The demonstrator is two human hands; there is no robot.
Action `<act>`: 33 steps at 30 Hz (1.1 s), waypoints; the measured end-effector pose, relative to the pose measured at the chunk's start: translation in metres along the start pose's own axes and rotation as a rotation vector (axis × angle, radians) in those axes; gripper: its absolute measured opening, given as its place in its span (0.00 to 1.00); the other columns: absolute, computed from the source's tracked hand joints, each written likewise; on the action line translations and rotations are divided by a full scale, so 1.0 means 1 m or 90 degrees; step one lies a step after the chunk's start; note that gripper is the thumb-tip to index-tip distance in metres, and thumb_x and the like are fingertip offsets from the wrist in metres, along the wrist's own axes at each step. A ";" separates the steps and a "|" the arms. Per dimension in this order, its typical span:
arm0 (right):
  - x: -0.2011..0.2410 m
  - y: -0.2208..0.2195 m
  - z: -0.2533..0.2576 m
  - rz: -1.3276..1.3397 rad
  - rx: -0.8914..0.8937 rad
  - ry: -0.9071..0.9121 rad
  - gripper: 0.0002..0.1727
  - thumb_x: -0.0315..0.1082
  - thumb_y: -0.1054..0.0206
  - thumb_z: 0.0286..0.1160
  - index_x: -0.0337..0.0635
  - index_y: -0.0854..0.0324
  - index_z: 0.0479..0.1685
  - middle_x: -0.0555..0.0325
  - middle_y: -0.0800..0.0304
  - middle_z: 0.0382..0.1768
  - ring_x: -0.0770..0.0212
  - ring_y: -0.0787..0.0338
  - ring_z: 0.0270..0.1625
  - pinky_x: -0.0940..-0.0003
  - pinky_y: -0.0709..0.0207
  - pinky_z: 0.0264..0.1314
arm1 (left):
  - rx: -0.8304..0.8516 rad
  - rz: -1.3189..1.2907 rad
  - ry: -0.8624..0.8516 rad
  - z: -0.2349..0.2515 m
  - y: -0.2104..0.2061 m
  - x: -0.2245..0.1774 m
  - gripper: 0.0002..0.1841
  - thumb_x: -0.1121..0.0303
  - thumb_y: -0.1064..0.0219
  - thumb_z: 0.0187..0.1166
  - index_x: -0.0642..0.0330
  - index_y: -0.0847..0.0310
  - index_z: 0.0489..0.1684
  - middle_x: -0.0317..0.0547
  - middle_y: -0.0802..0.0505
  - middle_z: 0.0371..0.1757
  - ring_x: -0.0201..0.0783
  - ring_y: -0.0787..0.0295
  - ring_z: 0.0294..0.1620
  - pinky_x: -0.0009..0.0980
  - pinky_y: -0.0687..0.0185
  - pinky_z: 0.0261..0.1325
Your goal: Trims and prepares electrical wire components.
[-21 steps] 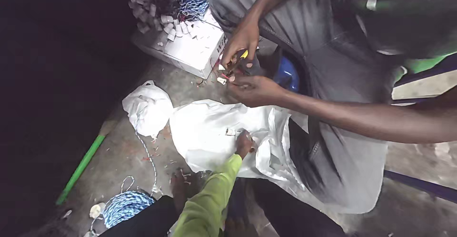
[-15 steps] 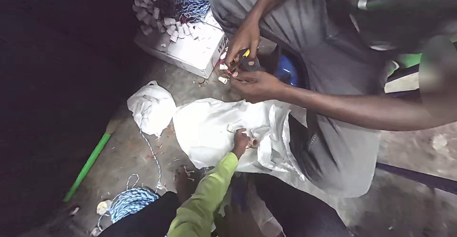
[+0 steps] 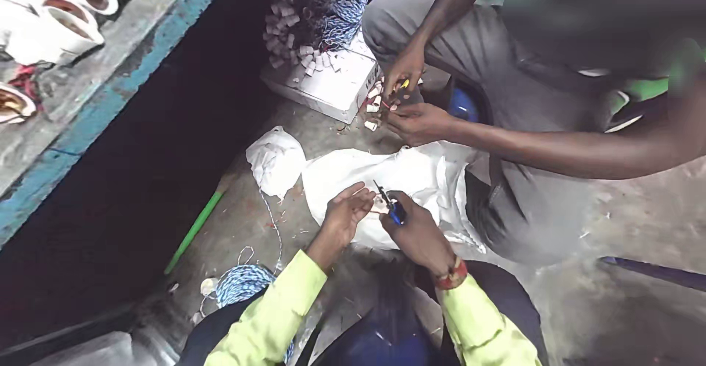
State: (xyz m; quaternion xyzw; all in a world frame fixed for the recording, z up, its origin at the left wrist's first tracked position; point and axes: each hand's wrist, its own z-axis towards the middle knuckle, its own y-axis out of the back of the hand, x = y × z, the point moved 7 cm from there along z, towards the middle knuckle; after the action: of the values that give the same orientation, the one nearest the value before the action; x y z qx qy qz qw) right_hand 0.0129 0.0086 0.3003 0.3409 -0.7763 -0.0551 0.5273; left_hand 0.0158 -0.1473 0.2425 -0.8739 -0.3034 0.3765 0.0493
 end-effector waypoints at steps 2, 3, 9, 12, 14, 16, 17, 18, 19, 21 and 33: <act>0.009 -0.020 0.004 0.069 0.062 -0.013 0.32 0.44 0.32 0.76 0.50 0.28 0.82 0.53 0.10 0.40 0.59 0.13 0.36 0.55 0.19 0.44 | -0.021 -0.045 -0.051 -0.025 0.003 -0.011 0.18 0.89 0.45 0.79 0.73 0.24 0.66 0.54 0.09 0.45 0.39 0.08 0.39 0.31 0.11 0.46; 0.014 -0.033 0.003 0.082 0.107 -0.026 0.34 0.45 0.32 0.76 0.51 0.30 0.85 0.52 0.09 0.40 0.59 0.13 0.36 0.55 0.19 0.44 | -0.043 -0.061 -0.077 -0.033 0.011 -0.013 0.18 0.89 0.47 0.79 0.73 0.24 0.65 0.53 0.09 0.43 0.38 0.09 0.39 0.30 0.12 0.44; 0.029 -0.099 -0.001 0.170 0.321 -0.047 0.12 0.43 0.35 0.81 0.43 0.16 0.40 0.64 0.19 0.23 0.69 0.23 0.23 0.67 0.29 0.29 | -0.143 -0.160 -0.141 -0.052 0.065 -0.023 0.20 0.87 0.52 0.82 0.68 0.27 0.70 0.48 0.08 0.48 0.34 0.07 0.41 0.26 0.11 0.46; 0.034 -0.112 0.002 0.245 0.379 -0.056 0.07 0.36 0.35 0.78 0.44 0.16 0.35 0.67 0.22 0.19 0.73 0.27 0.18 0.75 0.35 0.20 | -0.134 -0.162 -0.175 -0.049 0.084 -0.036 0.21 0.88 0.52 0.81 0.68 0.28 0.72 0.50 0.08 0.51 0.35 0.07 0.43 0.28 0.11 0.46; 0.034 -0.109 0.004 0.304 0.377 -0.049 0.06 0.33 0.36 0.76 0.43 0.14 0.39 0.67 0.21 0.20 0.74 0.27 0.18 0.77 0.37 0.19 | -0.136 -0.165 -0.203 -0.043 0.098 -0.044 0.20 0.87 0.50 0.83 0.68 0.29 0.71 0.49 0.07 0.55 0.36 0.06 0.49 0.28 0.10 0.52; 0.036 -0.100 0.007 0.336 0.355 -0.025 0.06 0.32 0.37 0.77 0.42 0.15 0.43 0.68 0.19 0.23 0.75 0.25 0.21 0.78 0.34 0.21 | -0.166 -0.190 -0.220 -0.033 0.116 -0.050 0.19 0.88 0.49 0.83 0.68 0.30 0.70 0.47 0.08 0.54 0.34 0.06 0.50 0.28 0.09 0.54; 0.039 -0.103 0.008 0.359 0.342 -0.013 0.07 0.31 0.38 0.78 0.42 0.16 0.44 0.67 0.17 0.26 0.75 0.22 0.23 0.79 0.31 0.22 | -0.178 -0.195 -0.225 -0.033 0.130 -0.055 0.20 0.88 0.50 0.82 0.67 0.31 0.71 0.46 0.08 0.54 0.34 0.06 0.50 0.28 0.10 0.54; 0.036 -0.100 0.010 0.359 0.308 -0.003 0.07 0.32 0.38 0.79 0.42 0.16 0.46 0.67 0.15 0.28 0.75 0.20 0.25 0.79 0.29 0.23 | -0.169 -0.187 -0.222 -0.029 0.132 -0.056 0.21 0.88 0.50 0.82 0.66 0.33 0.72 0.45 0.09 0.55 0.33 0.07 0.50 0.27 0.10 0.53; 0.028 -0.087 0.017 0.309 0.253 0.010 0.10 0.34 0.37 0.79 0.42 0.15 0.51 0.64 0.14 0.32 0.72 0.18 0.29 0.75 0.27 0.28 | -0.147 -0.185 -0.215 -0.018 0.118 -0.052 0.21 0.88 0.50 0.82 0.66 0.32 0.72 0.45 0.08 0.54 0.33 0.06 0.49 0.27 0.09 0.52; 0.021 -0.087 0.023 0.173 0.203 0.043 0.18 0.38 0.35 0.76 0.44 0.16 0.63 0.57 0.13 0.42 0.64 0.16 0.39 0.62 0.22 0.43 | -0.133 -0.174 -0.191 -0.014 0.107 -0.041 0.21 0.88 0.50 0.81 0.68 0.30 0.71 0.47 0.07 0.54 0.34 0.05 0.50 0.29 0.08 0.52; 0.026 -0.088 0.033 0.302 -0.071 0.128 0.16 0.36 0.33 0.79 0.34 0.15 0.58 0.50 0.10 0.42 0.61 0.13 0.41 0.59 0.18 0.48 | -0.059 -0.083 -0.217 0.002 0.058 -0.024 0.19 0.86 0.48 0.82 0.68 0.29 0.71 0.41 0.05 0.50 0.30 0.05 0.43 0.26 0.09 0.42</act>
State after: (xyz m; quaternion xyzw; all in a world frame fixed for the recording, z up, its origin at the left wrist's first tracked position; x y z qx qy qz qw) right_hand 0.0203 -0.0828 0.2673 0.1234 -0.7742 0.0612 0.6178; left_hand 0.0303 -0.2084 0.2382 -0.7772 -0.3801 0.5011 -0.0191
